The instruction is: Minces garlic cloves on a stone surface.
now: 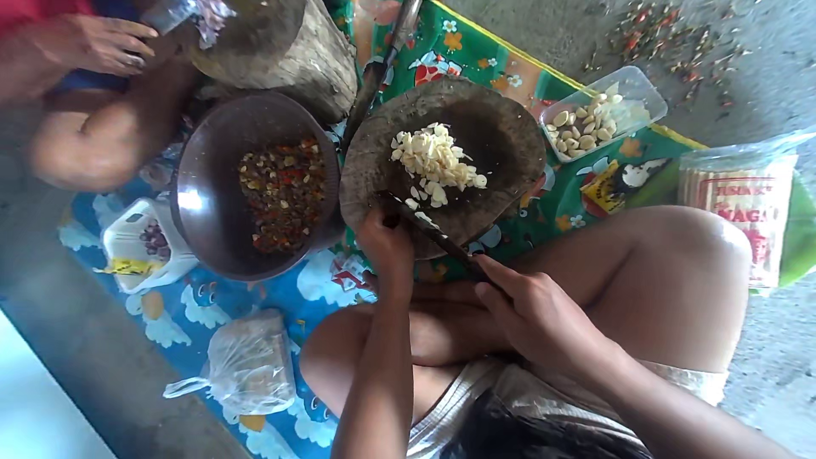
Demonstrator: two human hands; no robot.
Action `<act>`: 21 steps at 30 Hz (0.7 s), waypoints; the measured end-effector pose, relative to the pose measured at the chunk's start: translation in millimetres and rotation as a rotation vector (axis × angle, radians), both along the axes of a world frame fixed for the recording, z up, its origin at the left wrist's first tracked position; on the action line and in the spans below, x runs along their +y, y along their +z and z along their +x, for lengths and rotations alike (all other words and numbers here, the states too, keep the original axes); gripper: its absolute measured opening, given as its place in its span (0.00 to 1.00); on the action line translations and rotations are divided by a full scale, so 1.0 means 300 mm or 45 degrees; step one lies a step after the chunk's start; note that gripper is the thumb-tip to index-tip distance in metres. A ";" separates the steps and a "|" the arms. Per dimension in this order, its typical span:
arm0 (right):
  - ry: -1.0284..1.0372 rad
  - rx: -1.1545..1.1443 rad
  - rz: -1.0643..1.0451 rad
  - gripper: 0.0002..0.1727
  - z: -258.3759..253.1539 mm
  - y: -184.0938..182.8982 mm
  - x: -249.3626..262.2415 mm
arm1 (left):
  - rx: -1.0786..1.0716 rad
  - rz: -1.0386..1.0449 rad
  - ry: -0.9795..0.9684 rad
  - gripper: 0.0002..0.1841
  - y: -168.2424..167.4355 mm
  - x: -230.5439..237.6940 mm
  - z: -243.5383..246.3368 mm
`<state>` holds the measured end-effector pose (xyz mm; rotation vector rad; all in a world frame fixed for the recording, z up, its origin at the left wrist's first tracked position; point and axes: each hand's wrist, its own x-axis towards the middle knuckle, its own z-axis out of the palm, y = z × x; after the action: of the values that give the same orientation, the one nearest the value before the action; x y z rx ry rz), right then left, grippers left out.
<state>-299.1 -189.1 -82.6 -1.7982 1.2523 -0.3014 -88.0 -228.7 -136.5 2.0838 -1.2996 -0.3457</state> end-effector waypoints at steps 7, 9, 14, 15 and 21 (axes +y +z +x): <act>0.080 0.118 0.088 0.24 0.108 -0.040 -0.123 | 0.087 0.065 0.040 0.07 0.005 -0.006 -0.004; 0.097 0.156 0.086 0.24 0.143 -0.041 -0.150 | 0.072 0.043 0.053 0.06 -0.013 0.002 0.000; 0.078 0.101 0.063 0.25 0.096 -0.002 -0.099 | 0.050 0.028 0.077 0.06 -0.026 0.000 0.002; 0.067 0.084 0.045 0.26 0.074 0.001 -0.072 | 0.022 0.017 0.054 0.05 -0.025 -0.001 0.002; 0.014 0.047 -0.032 0.27 -0.001 -0.015 0.003 | 0.028 -0.037 0.011 0.05 -0.012 -0.011 -0.006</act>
<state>-299.5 -188.1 -87.0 -1.8388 1.2690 -0.2805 -89.8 -232.0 -140.0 2.0558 -1.2751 -0.3431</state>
